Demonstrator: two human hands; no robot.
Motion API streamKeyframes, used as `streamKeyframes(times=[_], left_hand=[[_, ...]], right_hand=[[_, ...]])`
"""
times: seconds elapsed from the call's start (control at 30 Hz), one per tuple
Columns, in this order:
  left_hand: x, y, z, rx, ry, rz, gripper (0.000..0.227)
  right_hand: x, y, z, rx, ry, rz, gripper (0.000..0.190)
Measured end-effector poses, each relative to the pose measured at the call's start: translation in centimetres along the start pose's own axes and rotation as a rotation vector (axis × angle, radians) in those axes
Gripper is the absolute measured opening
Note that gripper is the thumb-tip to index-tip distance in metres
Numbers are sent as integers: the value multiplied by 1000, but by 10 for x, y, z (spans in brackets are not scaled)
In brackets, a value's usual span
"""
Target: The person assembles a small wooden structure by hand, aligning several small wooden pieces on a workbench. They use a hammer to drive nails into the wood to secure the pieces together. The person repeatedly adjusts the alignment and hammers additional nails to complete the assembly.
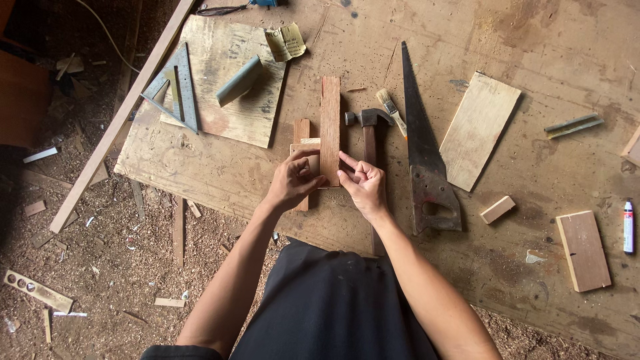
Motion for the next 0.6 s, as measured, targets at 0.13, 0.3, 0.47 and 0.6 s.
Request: streamKeyframes(times=[0.13,0.3,0.47,0.6], left_hand=[[0,2,1,-16,-8,-10,45],[2,4,0,-38,-23,-111,26],[2,3,0,21,-18,-58,33],[-1,-2,0,-92,3,-78,21]], right_hand=[[-1,-2,1,7,-7,-25,55],[-1,6,-2,-3,-36,-51,54],[-1,10,-4,0,-30,-84,54],[-2,19,-6,-70,5,-71,57]])
Point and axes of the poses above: each hand's wrist, its own x-axis towards the middle knuckle, its own z-axis out of the back of the hand, y = z × x, the point moved 1 cm from there along x, towards the middle knuckle, and after that the axes turned 4 degrees about z, right-handed, at the moved point
